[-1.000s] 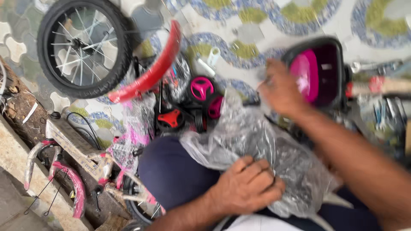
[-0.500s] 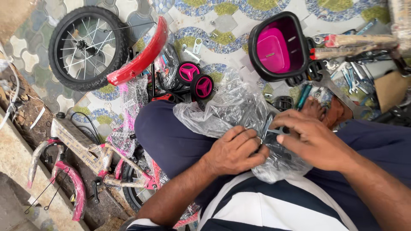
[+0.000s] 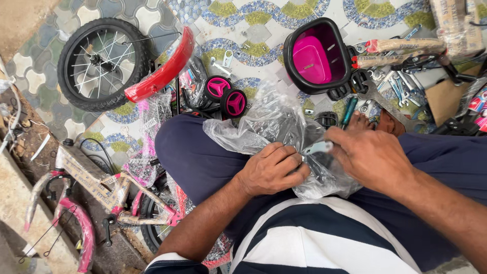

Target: The person assembles parts of a child's bicycle on the floor, handling a pink seat, plastic components, and small metal parts by hand and using a screwdriver to remove plastic wrap and tighten fasteners.

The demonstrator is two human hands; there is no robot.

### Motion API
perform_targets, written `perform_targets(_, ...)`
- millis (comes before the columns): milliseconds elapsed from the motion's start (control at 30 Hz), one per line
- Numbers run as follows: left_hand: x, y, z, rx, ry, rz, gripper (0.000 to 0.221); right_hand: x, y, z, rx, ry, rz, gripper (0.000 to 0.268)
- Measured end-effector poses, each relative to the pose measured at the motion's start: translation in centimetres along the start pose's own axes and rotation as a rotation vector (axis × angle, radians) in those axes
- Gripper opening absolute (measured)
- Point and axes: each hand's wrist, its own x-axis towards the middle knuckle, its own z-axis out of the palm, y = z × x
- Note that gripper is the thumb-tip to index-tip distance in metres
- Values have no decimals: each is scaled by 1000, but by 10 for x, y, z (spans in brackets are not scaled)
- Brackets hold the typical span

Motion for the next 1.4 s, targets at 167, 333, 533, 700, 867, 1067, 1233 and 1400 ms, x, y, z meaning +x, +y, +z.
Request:
perform_targets(167,0,-1,1,28,23,7,16,11,-2,-20,225,229,-332,28)
perform_targets(333,-5,-2,4,56,32,11,15,17,-15,-34,341,62,44,32)
perform_targets(533,-14,-1,14,92,108,16,16,31,-14,-36,105,-9,-137,26)
perform_targets(700,-15,-1,22,90,132,17,17,45,-19,-34,209,-275,-64,27)
perform_targets(867,-13,-2,22,74,99,48,21,53,-30,-26,201,-322,-38,25)
perform_targets(1067,-5,-5,13,49,65,50,15,56,-34,-21,136,-274,-71,21)
perform_targets(1233,3,-7,3,32,51,66,13,47,-37,-6,60,-101,-204,18)
perform_targets(1400,4,-6,-2,10,58,37,12,39,-25,5,304,-42,-173,20)
